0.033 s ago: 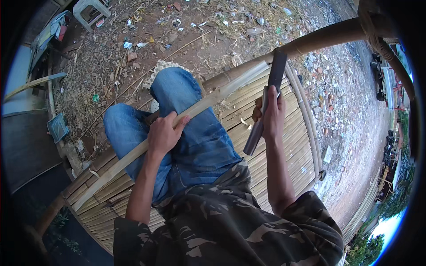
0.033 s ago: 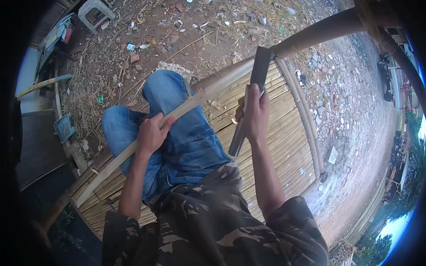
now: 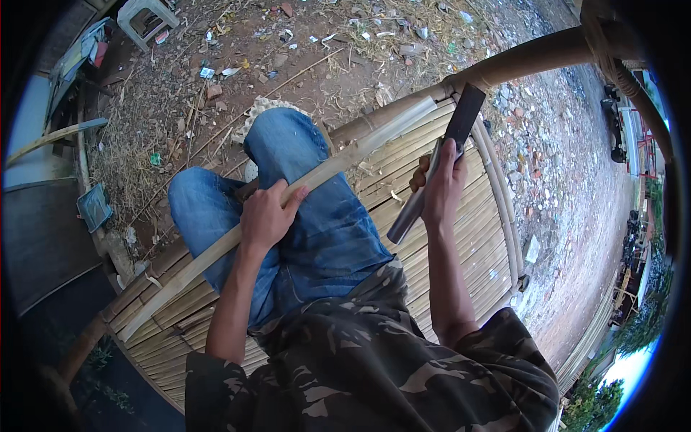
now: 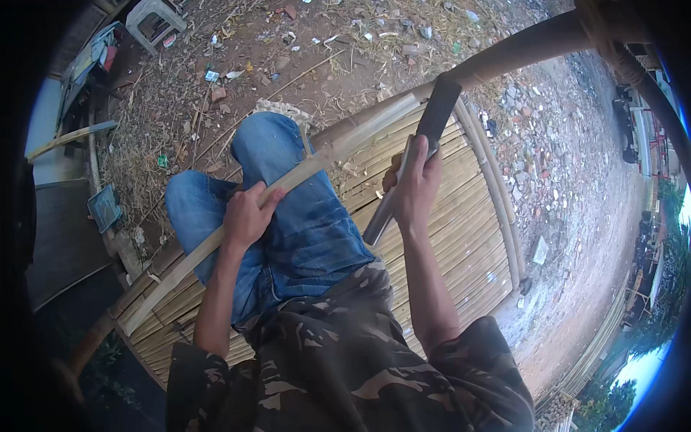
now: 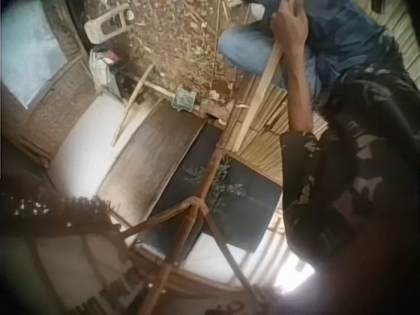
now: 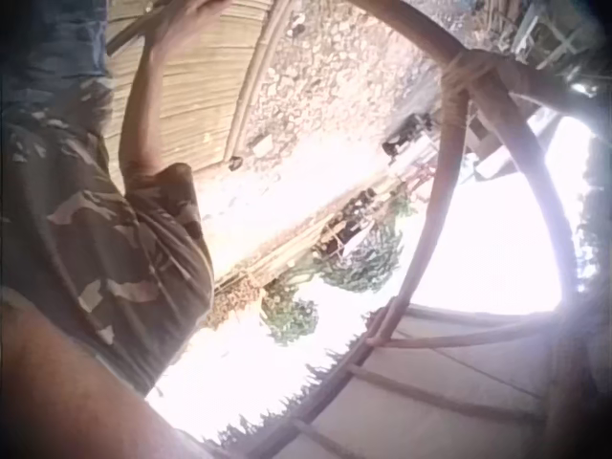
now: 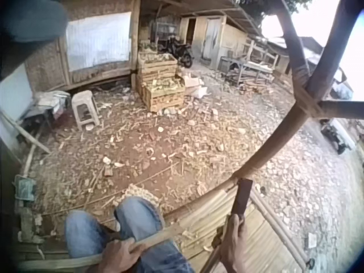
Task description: Shaving and shaping a long strip of wood using a large knife while seated on a bamboo bench.
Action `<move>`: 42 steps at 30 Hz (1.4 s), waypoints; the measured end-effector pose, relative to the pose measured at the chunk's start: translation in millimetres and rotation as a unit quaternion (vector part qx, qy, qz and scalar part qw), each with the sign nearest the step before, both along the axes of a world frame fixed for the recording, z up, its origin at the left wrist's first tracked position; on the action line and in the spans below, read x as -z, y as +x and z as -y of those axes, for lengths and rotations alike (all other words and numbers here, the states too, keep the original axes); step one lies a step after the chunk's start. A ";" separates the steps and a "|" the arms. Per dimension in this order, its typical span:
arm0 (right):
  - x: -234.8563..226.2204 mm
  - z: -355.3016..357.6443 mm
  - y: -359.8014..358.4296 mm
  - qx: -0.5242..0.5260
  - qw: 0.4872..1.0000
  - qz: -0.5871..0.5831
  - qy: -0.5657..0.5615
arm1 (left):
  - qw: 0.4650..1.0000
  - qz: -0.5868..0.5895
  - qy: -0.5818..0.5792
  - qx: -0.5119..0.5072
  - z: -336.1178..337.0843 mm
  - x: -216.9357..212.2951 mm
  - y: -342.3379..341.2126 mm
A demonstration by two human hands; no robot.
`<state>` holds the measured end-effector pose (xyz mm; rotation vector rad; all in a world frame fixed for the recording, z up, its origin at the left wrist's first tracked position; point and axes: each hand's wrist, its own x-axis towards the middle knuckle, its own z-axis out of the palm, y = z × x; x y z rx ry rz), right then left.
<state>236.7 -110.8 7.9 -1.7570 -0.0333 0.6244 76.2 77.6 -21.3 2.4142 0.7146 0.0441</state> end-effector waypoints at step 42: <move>21.4 -4.9 -12.1 -0.167 0.977 0.020 -0.132 | 0.999 -0.036 -0.014 -0.004 -1.3 -0.6 -1.9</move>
